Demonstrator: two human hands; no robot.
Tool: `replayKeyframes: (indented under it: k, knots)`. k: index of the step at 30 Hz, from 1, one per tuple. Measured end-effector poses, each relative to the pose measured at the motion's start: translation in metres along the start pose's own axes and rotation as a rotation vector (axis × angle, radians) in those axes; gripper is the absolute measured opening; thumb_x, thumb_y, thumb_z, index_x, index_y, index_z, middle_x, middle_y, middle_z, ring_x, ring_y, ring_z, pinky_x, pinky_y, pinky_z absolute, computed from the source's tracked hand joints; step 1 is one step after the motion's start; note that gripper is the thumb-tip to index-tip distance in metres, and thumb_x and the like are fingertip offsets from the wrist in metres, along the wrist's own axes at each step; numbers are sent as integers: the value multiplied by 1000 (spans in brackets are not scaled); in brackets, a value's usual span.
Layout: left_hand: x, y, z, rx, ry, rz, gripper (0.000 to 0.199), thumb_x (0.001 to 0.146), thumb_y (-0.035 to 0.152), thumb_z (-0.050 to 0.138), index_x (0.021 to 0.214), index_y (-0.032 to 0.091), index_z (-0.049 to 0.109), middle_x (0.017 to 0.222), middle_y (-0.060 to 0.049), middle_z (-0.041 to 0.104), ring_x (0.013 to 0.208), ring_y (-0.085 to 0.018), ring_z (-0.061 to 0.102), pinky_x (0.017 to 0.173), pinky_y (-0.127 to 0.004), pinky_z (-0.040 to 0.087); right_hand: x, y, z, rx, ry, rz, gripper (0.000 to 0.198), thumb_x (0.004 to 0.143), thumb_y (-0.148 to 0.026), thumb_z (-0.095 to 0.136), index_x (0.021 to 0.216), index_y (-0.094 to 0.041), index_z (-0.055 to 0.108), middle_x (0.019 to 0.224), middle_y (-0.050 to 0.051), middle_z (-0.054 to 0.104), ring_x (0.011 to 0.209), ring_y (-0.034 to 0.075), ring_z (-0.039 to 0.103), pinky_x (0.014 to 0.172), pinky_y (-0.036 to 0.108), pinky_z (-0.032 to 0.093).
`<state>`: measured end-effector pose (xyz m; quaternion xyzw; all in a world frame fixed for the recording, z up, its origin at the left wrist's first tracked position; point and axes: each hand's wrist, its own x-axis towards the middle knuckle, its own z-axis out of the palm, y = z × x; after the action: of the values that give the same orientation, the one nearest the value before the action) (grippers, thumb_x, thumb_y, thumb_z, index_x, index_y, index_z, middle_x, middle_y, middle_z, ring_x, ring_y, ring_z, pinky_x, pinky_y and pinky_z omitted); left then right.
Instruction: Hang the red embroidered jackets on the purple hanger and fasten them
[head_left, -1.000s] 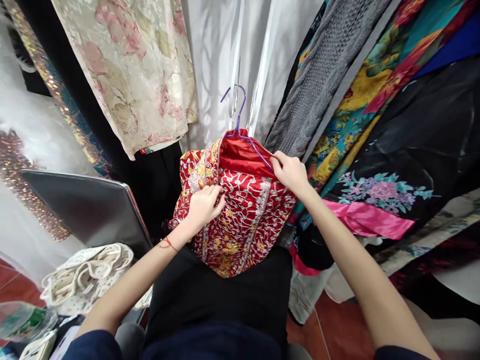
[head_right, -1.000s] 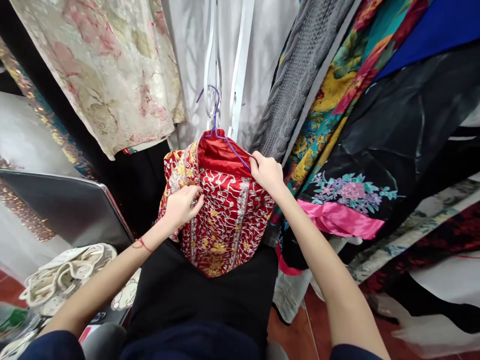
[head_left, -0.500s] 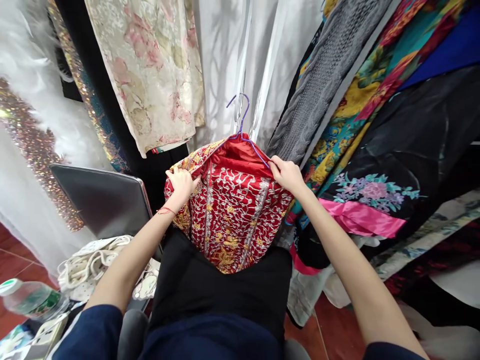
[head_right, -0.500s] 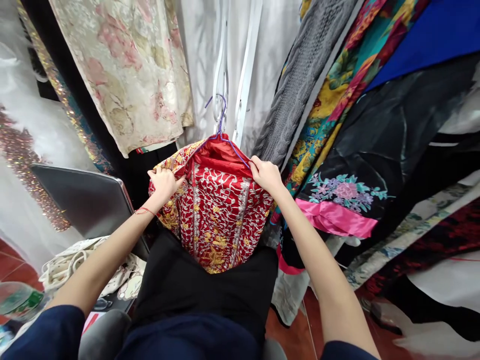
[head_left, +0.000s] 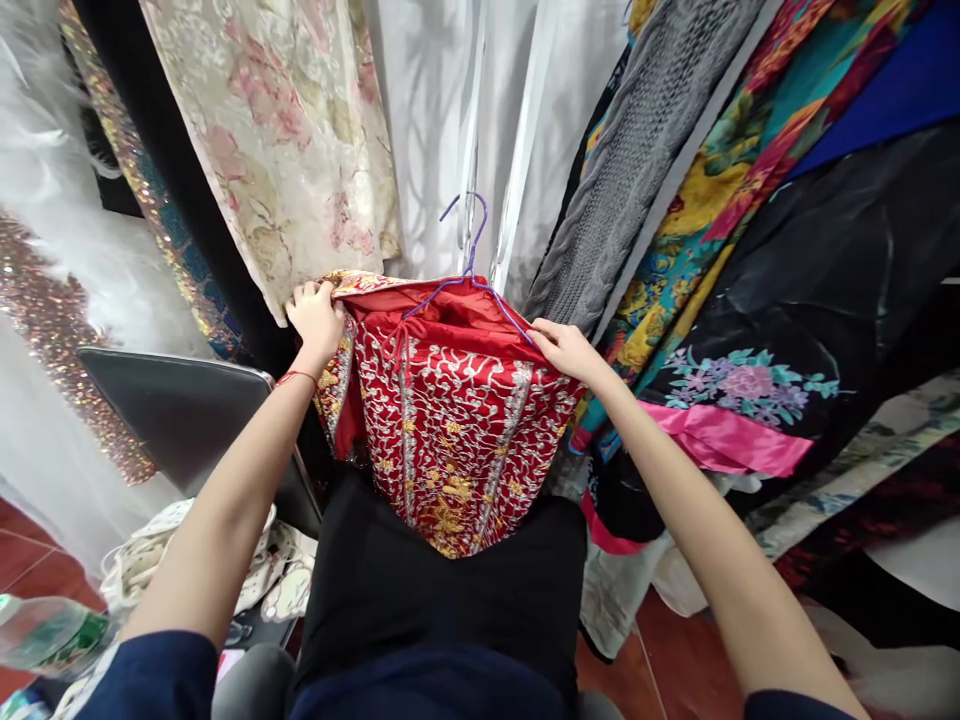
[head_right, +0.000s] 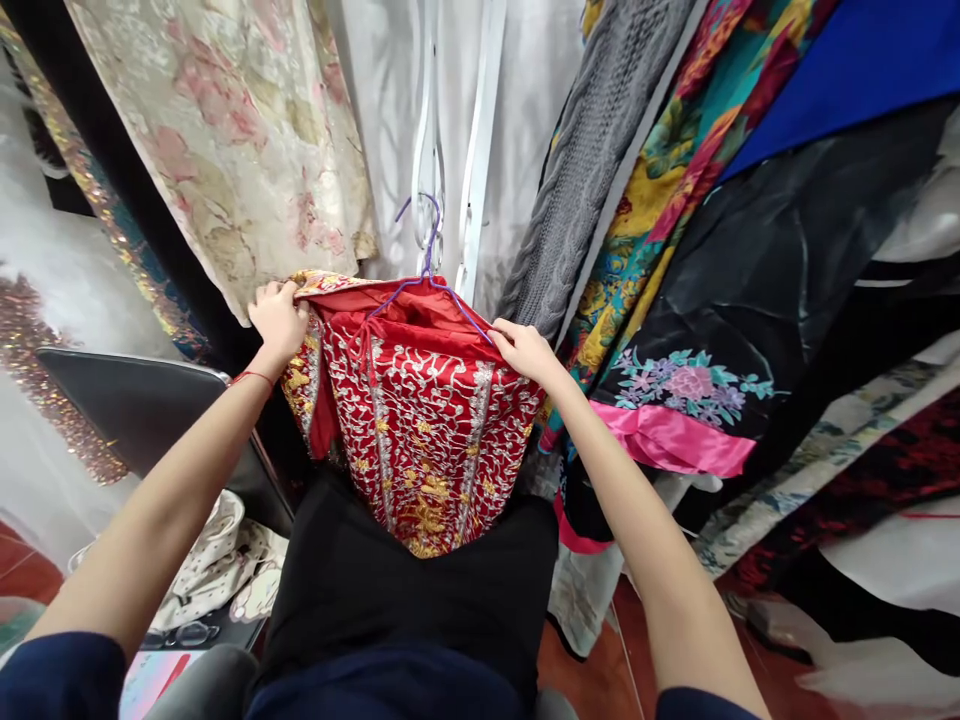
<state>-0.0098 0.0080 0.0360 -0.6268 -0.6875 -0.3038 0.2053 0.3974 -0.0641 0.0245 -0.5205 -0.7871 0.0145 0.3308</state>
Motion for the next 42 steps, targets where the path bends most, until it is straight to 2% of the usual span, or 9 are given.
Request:
replayKeyframes:
  k: [2,5,10,13,17,22,31,36,42]
  knots:
    - [0,1,6,75,-200,63,45,95,26,36,131,11,59,138,-24,57,134,-40,45,105,-52,38,1,3,-2,76,-23,5,27,91,-42,41,73,-23,49,68,0,54,66,17,49,67,28,35]
    - [-2,-3,18,139,-546,152,41,91,24,45,125,14,66,129,-21,67,122,-35,60,99,-42,45,1,5,-5,151,-88,33,30,88,-47,43,73,-22,51,67,-1,50,66,16,45,66,28,34]
    - [6,-24,20,113,-694,166,28,82,22,55,100,19,77,111,-13,77,101,-27,72,82,-28,51,2,2,-7,205,-147,63,35,85,-51,44,74,-21,55,68,-1,53,66,15,44,66,29,34]
    - [11,-31,10,99,-631,151,31,87,25,50,102,20,76,113,-13,76,107,-27,71,85,-27,51,1,1,-6,244,-124,93,33,82,-51,48,72,-21,56,66,-2,52,66,15,43,67,29,34]
    - [9,-25,-5,84,-409,62,47,97,28,30,130,16,62,126,-19,69,117,-31,66,90,-37,50,1,3,-4,380,-19,231,31,75,-49,61,63,-21,53,58,-3,49,62,14,42,63,28,33]
    - [0,5,-29,-92,-67,72,43,101,32,26,126,16,59,115,-18,71,108,-31,67,83,-36,48,-6,17,3,538,312,352,36,70,-54,62,60,-23,46,56,-4,43,59,14,42,59,28,34]
    - [-31,45,-106,3,27,211,37,101,43,37,109,23,68,98,-10,74,96,-28,68,76,-32,44,-14,11,16,425,960,313,41,90,-61,36,69,-26,30,66,-5,30,63,14,33,65,30,33]
    - [-60,41,-99,-2,-43,135,37,98,50,44,108,24,68,93,-8,72,95,-30,67,75,-33,43,-30,0,16,291,892,308,43,96,-62,31,71,-26,32,67,-2,39,64,16,40,68,31,37]
    - [-78,53,-80,75,-139,137,43,103,42,31,115,14,62,88,-16,72,84,-31,70,70,-33,43,-48,-14,14,202,798,256,46,97,-66,27,76,-26,37,70,1,46,67,18,47,70,32,40]
